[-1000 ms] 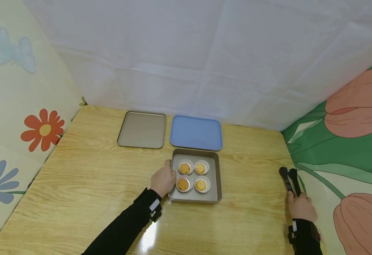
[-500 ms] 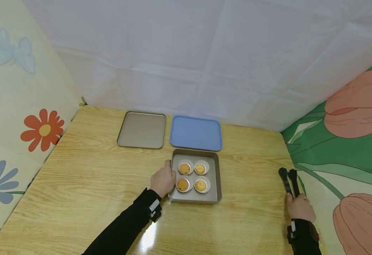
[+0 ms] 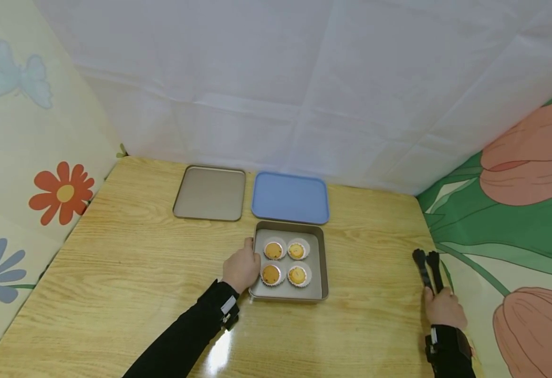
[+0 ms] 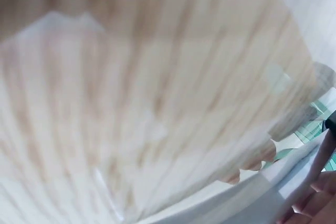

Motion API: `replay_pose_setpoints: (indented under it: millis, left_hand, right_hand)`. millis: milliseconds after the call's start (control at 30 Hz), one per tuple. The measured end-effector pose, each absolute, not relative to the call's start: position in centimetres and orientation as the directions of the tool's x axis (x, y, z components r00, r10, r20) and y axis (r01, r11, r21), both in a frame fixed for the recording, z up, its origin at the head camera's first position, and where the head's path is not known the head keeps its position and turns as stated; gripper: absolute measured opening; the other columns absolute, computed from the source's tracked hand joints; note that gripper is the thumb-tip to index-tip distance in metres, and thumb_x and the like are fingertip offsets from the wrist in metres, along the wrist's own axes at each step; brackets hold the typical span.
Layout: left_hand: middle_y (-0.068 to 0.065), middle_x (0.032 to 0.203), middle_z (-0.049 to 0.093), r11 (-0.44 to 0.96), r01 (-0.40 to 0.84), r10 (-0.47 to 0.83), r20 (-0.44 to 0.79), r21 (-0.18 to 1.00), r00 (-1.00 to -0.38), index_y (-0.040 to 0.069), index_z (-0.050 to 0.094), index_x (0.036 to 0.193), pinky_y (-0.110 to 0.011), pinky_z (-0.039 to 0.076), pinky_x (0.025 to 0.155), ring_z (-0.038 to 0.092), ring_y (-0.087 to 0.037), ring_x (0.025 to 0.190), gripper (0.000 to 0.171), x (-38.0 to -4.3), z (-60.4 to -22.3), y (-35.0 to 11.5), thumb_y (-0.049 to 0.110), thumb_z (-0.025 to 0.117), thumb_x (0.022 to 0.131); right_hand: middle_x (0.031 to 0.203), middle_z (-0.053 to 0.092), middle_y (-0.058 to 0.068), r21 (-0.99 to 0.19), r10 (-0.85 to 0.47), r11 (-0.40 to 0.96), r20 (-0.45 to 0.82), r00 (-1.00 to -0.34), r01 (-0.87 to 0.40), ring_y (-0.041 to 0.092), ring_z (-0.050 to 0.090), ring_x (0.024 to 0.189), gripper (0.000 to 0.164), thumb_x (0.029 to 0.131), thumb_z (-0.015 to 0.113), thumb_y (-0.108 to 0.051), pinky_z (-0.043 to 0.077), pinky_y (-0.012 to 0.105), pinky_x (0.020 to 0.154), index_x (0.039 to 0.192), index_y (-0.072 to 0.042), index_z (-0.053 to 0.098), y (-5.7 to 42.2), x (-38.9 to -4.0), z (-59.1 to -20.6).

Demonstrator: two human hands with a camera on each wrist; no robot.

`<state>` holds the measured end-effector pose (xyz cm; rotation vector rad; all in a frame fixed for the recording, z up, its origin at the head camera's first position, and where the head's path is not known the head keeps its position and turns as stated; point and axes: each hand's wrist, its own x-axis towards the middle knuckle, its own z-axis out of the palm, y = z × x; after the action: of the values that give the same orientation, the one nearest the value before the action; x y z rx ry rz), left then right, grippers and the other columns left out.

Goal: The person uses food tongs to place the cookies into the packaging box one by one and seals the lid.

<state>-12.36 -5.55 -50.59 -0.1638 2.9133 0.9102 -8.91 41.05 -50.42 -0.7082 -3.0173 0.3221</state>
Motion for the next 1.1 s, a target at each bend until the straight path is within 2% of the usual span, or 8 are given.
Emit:
replay_pose_setpoints:
  millis: [300, 733, 900, 1100]
  left_hand:
    - [-0.015, 0.067, 0.06, 0.811, -0.123, -0.077, -0.104, 0.572, -0.992, -0.001, 0.041, 0.128, -0.038, 0.038, 0.044, 0.055, -0.026, 0.052, 0.044, -12.27, -50.52, -5.58, 0.019, 0.041, 0.089]
    - [-0.016, 0.068, 0.061, 0.807, -0.116, -0.07, -0.101, 0.579, -0.992, 0.0, 0.041, 0.128, -0.038, 0.038, 0.045, 0.056, -0.026, 0.053, 0.043, -12.34, -50.56, -5.6, 0.02, 0.042, 0.089]
    - [-0.016, 0.068, 0.061, 0.81, -0.118, -0.072, -0.103, 0.575, -0.992, 0.0, 0.041, 0.128, -0.038, 0.038, 0.044, 0.056, -0.026, 0.053, 0.043, -12.34, -50.57, -5.63, 0.02, 0.042, 0.089]
    - [-0.017, 0.068, 0.061, 0.808, -0.109, -0.069, -0.091, 0.579, -0.993, -0.001, 0.041, 0.128, -0.039, 0.038, 0.044, 0.055, -0.027, 0.052, 0.044, -12.27, -50.68, -5.61, 0.019, 0.042, 0.088]
  right_hand:
    - [0.084, 0.048, 0.037, -0.198, 0.444, 0.876, -0.029, -0.895, 0.441, 0.054, 0.05, 0.072, 0.05, 0.094, 0.041, -0.033, 0.038, 0.055, 0.051, 0.099, 0.016, 0.04, 40.78, -8.95, -50.27]
    - [0.081, 0.047, 0.036, -0.203, 0.439, 0.882, 0.031, -0.898, 0.425, 0.054, 0.05, 0.069, 0.047, 0.093, 0.046, -0.03, 0.037, 0.055, 0.048, 0.093, 0.017, 0.041, 40.72, -8.79, -50.54]
    - [0.086, 0.047, 0.037, -0.193, 0.433, 0.886, 0.011, -0.901, 0.423, 0.055, 0.05, 0.073, 0.05, 0.094, 0.044, -0.031, 0.038, 0.056, 0.05, 0.098, 0.019, 0.041, 40.81, -8.73, -50.55]
    - [0.1, 0.044, 0.039, -0.175, 0.451, 0.875, -0.047, -0.891, 0.452, 0.055, 0.047, 0.087, 0.063, 0.094, 0.04, -0.038, 0.04, 0.059, 0.059, 0.113, 0.022, 0.037, 40.64, -8.76, -50.31]
